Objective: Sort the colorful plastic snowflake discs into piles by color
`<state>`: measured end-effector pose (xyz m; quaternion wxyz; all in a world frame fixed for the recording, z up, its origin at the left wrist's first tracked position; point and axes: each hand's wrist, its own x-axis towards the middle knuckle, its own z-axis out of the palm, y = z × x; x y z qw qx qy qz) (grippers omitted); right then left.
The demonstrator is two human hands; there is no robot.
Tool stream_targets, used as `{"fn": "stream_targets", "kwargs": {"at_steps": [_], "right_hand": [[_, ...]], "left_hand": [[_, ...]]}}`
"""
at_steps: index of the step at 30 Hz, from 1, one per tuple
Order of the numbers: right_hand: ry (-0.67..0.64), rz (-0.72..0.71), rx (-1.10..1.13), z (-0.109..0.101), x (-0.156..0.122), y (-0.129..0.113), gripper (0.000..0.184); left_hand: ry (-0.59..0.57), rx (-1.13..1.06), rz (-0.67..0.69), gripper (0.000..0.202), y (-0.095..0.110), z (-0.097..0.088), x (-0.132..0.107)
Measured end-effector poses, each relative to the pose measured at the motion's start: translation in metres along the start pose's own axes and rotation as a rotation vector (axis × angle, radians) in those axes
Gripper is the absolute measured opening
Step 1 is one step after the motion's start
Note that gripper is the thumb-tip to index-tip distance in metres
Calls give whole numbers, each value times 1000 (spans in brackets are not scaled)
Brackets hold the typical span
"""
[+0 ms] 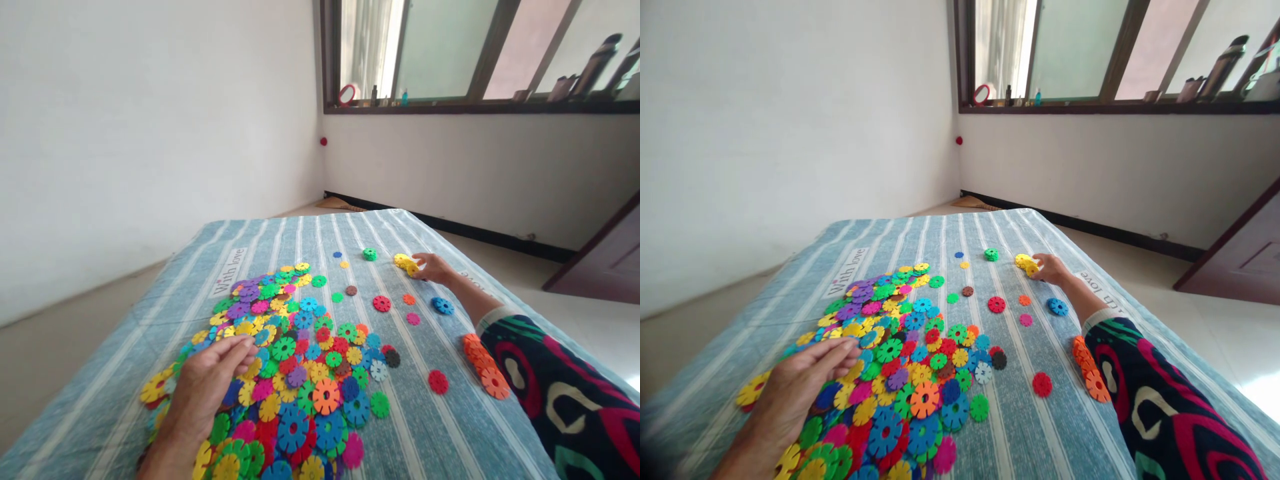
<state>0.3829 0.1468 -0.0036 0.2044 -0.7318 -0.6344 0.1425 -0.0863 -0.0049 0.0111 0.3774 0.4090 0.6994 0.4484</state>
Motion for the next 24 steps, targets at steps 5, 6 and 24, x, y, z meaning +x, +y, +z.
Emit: {"fn": "stream_targets", "kwargs": {"at_steps": [5, 6, 24], "right_hand": [[57, -56, -85, -9, -18, -13, 56], [56, -91, -88, -10, -25, -19, 54], [-272, -822, -11, 75, -184, -225, 20]], "left_hand": [[12, -73, 62, 45, 1, 1, -8], [27, -92, 73, 45, 0, 1, -8], [399, 41, 217, 33, -32, -38, 20]]}}
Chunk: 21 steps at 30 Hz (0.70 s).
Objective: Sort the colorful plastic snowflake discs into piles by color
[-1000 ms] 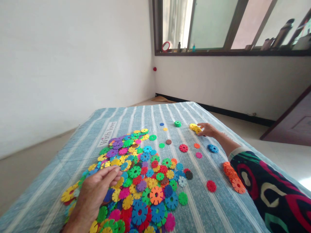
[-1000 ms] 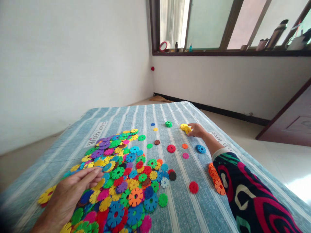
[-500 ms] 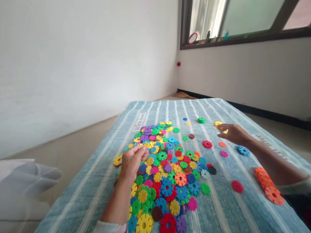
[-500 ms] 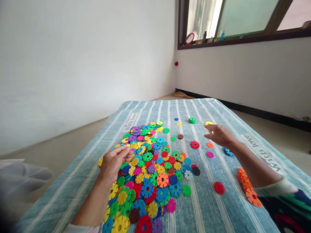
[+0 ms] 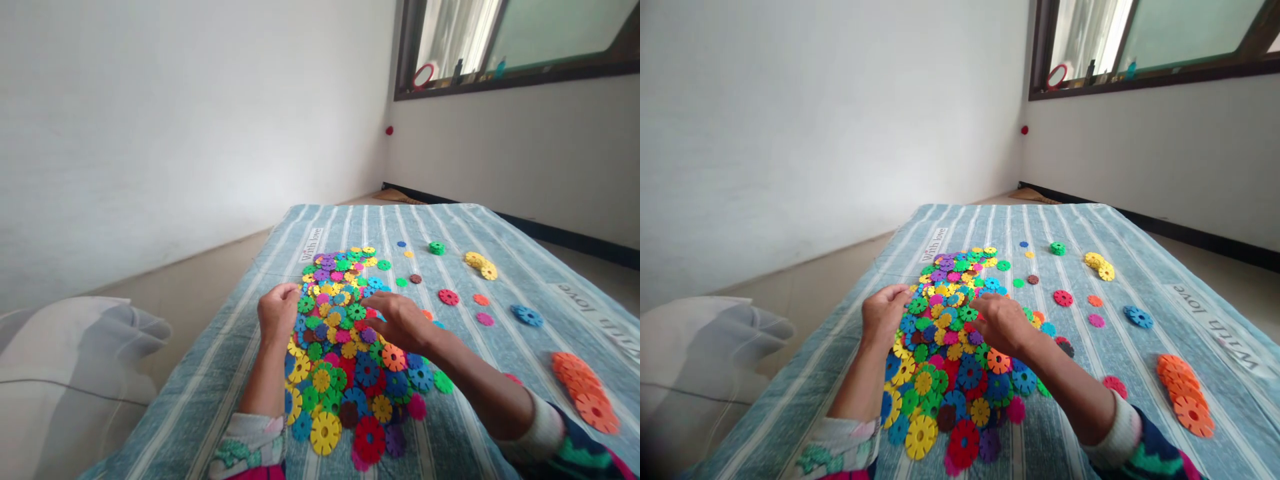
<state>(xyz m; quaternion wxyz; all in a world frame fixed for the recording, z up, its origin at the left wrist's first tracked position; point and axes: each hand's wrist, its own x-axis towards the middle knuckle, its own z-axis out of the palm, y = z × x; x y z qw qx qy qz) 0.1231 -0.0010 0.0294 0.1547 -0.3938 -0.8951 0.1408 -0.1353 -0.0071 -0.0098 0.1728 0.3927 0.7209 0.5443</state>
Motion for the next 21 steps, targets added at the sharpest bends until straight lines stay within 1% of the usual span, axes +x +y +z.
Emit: {"fn": "stream_targets", "kwargs": {"at_steps": [5, 9, 14, 18, 21], "right_hand": [[-12, -13, -73, 21, 44, -7, 28], [-44, -26, -67, 37, 65, -7, 34], [-38, -28, -46, 43, 69, -2, 28], [-6, -41, -7, 41, 65, 3, 33], [48, -21, 29, 39, 60, 8, 36]], "left_hand": [[19, 56, 11, 33, -6, -8, 5], [11, 84, 22, 31, -4, -8, 4], [-22, 98, 32, 31, -2, -6, 2], [-49, 106, 42, 30, 1, -4, 0], [-72, 113, 59, 31, 3, -2, 0]]}}
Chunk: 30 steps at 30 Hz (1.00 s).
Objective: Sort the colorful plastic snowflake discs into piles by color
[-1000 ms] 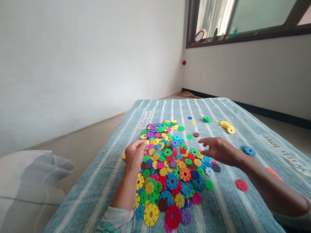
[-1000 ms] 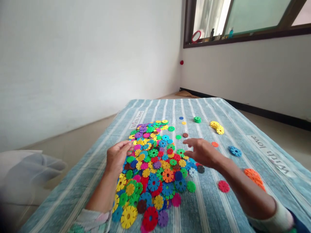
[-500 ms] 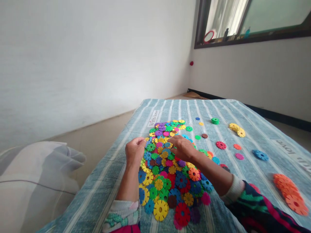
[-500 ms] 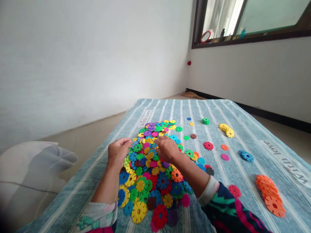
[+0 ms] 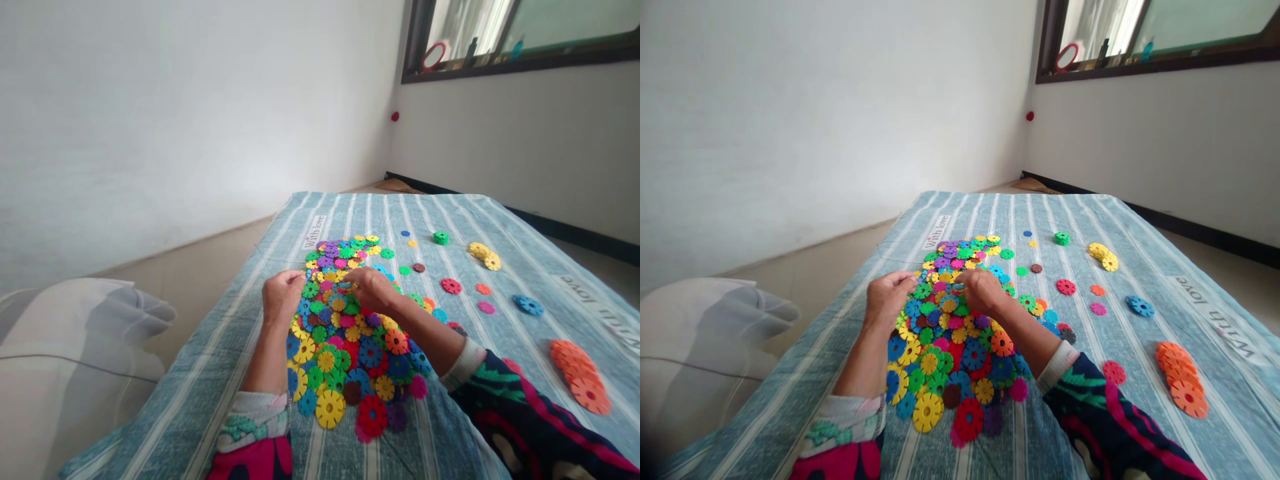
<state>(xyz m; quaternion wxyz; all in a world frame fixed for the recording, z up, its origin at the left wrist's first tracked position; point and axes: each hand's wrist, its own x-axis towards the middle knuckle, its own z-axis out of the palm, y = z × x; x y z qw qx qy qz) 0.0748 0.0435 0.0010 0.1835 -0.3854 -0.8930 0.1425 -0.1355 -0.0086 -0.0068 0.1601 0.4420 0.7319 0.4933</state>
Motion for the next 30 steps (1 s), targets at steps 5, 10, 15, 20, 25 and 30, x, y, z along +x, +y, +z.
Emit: {"fn": "stream_targets", "kwargs": {"at_steps": [5, 10, 15, 20, 25, 30], "right_hand": [[126, 106, 61, -11, -20, 11, 33], [254, 208, 268, -22, -56, 22, 25], [341, 360, 763, -21, -88, 19, 25], [350, 358, 954, -16, -98, 0, 23], [335, 308, 1030, -4, -98, -6, 22], [318, 209, 632, -13, -107, -14, 26]], "left_hand": [[-49, 1, 34, 33, 3, 5, -1], [-127, -16, 85, 33, 18, 10, -12], [-402, -60, 200, 26, 50, 16, -40], [-780, -186, 254, 25, 68, 27, -66], [-861, -186, 222, 23, 67, 32, -70], [-730, -127, 243, 24, 62, 29, -60]]}}
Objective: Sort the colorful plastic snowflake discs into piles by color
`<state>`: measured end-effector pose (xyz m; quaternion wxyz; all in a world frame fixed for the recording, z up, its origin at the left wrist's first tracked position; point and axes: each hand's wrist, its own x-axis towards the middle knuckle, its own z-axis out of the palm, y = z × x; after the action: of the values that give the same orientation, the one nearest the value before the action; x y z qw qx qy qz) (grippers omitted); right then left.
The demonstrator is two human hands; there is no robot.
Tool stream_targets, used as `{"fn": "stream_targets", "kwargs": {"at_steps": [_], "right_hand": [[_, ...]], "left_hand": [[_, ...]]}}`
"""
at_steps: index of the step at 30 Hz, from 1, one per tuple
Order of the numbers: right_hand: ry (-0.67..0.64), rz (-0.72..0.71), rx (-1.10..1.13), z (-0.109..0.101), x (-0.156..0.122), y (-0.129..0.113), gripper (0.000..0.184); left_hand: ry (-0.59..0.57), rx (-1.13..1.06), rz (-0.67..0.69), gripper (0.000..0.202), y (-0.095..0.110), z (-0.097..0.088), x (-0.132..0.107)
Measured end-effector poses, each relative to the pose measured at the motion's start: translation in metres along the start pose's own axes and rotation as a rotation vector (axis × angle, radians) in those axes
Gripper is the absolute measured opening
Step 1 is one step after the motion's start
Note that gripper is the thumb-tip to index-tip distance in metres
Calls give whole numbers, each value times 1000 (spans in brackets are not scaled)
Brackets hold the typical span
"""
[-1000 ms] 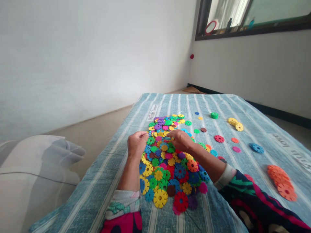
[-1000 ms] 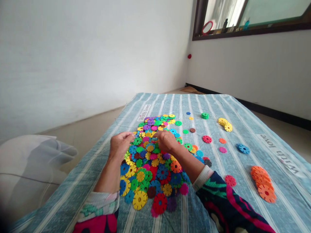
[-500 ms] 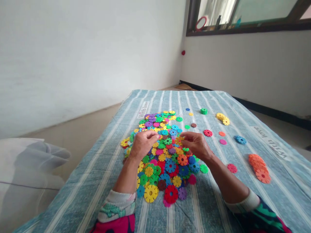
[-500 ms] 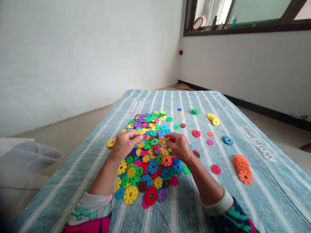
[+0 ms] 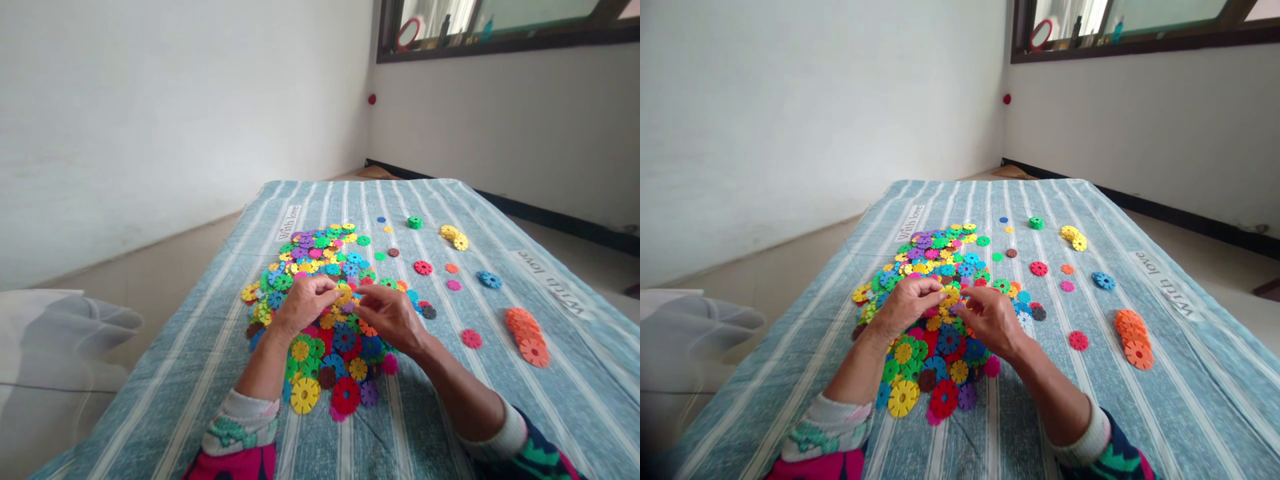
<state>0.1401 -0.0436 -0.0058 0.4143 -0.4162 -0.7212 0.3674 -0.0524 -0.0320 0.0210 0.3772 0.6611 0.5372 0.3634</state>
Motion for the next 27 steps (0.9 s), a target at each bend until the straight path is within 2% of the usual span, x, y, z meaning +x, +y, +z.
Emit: {"fn": "stream_targets", "kwargs": {"at_steps": [4, 7, 11, 14, 16, 18, 21, 24, 27], "right_hand": [[-249, -269, -453, -2, -11, -20, 23], [-348, -319, -645, 8, -15, -23, 33], [-364, -328, -709, 16, -14, -18, 33], [-350, -366, -633, 4, -11, -17, 23], [-263, -308, -581, -13, -10, -17, 17], [-171, -172, -573, -31, -12, -17, 14], [-219, -5, -597, -50, -22, -20, 10], [-328, 30, -616, -49, -34, -25, 7], [-346, 27, -713, -33, -41, -28, 7]], "left_hand": [[112, 64, -21, 26, -7, -5, 4], [132, 118, -39, 27, -12, -5, 5], [127, 144, -41, 28, -13, -3, 5], [129, 145, -38, 27, -11, -3, 4], [133, 141, -32, 27, -10, -4, 5], [133, 140, -23, 26, -11, -4, 5], [126, 156, -7, 25, -15, -4, 8], [110, 175, 6, 26, -18, -4, 9], [107, 198, 6, 28, -20, -3, 10]]}}
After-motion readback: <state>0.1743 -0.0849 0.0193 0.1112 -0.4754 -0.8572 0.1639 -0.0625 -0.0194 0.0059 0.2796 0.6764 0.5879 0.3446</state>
